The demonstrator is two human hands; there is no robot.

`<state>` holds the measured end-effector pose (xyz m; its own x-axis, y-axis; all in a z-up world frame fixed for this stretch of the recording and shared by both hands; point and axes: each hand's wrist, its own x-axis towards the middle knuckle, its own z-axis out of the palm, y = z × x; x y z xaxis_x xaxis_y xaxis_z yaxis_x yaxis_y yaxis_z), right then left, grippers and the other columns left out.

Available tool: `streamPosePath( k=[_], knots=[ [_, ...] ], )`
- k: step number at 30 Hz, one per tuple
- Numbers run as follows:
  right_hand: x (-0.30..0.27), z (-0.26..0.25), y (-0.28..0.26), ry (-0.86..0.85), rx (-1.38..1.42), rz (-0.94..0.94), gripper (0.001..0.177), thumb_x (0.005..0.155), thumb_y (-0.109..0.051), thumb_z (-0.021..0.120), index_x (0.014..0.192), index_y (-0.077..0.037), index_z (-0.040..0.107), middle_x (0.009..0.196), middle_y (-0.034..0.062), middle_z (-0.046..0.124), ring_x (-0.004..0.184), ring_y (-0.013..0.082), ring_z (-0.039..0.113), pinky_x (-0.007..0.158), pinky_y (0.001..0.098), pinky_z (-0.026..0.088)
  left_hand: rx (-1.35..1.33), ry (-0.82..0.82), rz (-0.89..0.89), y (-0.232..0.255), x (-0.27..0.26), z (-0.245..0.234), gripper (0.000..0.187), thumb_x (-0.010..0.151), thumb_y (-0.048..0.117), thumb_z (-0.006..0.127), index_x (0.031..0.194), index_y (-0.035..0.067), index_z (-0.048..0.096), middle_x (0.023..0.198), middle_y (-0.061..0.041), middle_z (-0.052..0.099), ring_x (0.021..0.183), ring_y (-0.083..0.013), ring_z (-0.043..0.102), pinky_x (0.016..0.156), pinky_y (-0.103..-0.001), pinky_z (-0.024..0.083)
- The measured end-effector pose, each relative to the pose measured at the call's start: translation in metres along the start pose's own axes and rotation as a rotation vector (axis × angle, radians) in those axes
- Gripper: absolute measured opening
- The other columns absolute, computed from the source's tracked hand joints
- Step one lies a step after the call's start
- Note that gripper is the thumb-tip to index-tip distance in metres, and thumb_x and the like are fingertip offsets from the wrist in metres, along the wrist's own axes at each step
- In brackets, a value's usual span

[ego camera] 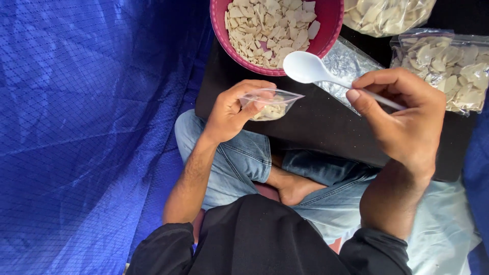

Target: Packing white chips from a bowl into small plastic bags using a spoon.

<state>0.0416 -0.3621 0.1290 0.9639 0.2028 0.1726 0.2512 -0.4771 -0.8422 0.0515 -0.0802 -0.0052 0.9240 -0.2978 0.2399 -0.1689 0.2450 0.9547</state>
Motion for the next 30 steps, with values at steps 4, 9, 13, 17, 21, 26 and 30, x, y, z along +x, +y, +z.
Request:
streamPosePath(
  k=[4,9,13,17,21,26,30],
  knots=[
    [0.017,-0.005,0.027,0.012,0.069,0.087,0.023,0.101,0.009,0.075,0.123,0.009,0.068,0.092,0.0114,0.065,0.073,0.0120,0.055,0.067,0.0193,0.043,0.129,0.080,0.038,0.017,0.001,-0.008,0.028,0.085,-0.010,0.068,0.111,0.000,0.069,0.128,-0.013,0.065,0.112,-0.0188,0.063,0.099,-0.027,0.051],
    [0.042,0.005,0.054,0.136,0.352,0.015,0.018,0.110,0.004,0.068,0.128,0.006,0.065,0.102,0.0140,0.068,0.080,0.0142,0.062,0.072,0.0215,0.054,0.432,0.240,0.194,0.035,0.003,-0.007,0.069,0.090,-0.001,0.083,0.145,0.005,0.042,0.110,-0.013,0.075,0.099,-0.0213,0.077,0.089,-0.029,0.062],
    [0.072,0.022,0.060,0.112,0.255,-0.116,0.015,0.114,0.008,0.066,0.129,0.010,0.064,0.104,0.0181,0.068,0.083,0.0177,0.062,0.072,0.0241,0.052,0.769,0.269,0.303,0.062,0.014,-0.005,0.021,0.087,-0.003,0.080,0.106,0.001,0.072,0.114,-0.012,0.073,0.099,-0.0249,0.071,0.088,-0.033,0.056],
    [0.093,0.038,0.057,0.112,-0.206,-0.339,0.012,0.104,0.016,0.074,0.115,0.012,0.074,0.094,0.0154,0.070,0.078,0.0195,0.056,0.069,0.0294,0.045,1.086,0.257,0.255,0.073,0.020,-0.012,0.018,0.087,0.008,0.083,0.102,0.004,0.073,0.125,-0.010,0.067,0.113,-0.0280,0.064,0.098,-0.040,0.049],
    [0.108,0.045,0.064,0.118,-0.491,-0.437,0.012,0.096,0.011,0.075,0.107,0.005,0.077,0.091,0.0135,0.072,0.083,0.0252,0.058,0.073,0.0351,0.049,1.239,0.210,0.191,0.089,0.024,-0.013,0.017,0.086,0.013,0.082,0.099,0.005,0.074,0.123,-0.012,0.058,0.111,-0.0308,0.051,0.092,-0.044,0.042],
    [0.114,0.060,0.057,0.005,-0.345,-0.354,0.016,0.096,0.010,0.071,0.110,0.007,0.078,0.086,0.0121,0.065,0.069,0.0175,0.052,0.059,0.0287,0.043,1.243,0.203,0.236,0.110,0.027,-0.005,0.013,0.089,0.003,0.079,0.101,0.003,0.075,0.103,-0.011,0.054,0.082,-0.0247,0.047,0.074,-0.037,0.044],
    [0.114,0.059,0.036,-0.079,-0.164,-0.259,0.016,0.096,0.007,0.073,0.112,0.007,0.077,0.083,0.0116,0.065,0.059,0.0149,0.045,0.053,0.0265,0.036,0.973,0.136,0.183,0.121,0.031,-0.001,0.015,0.089,-0.009,0.070,0.103,-0.003,0.068,0.106,-0.013,0.070,0.080,-0.0263,0.069,0.073,-0.036,0.055]
  ],
)
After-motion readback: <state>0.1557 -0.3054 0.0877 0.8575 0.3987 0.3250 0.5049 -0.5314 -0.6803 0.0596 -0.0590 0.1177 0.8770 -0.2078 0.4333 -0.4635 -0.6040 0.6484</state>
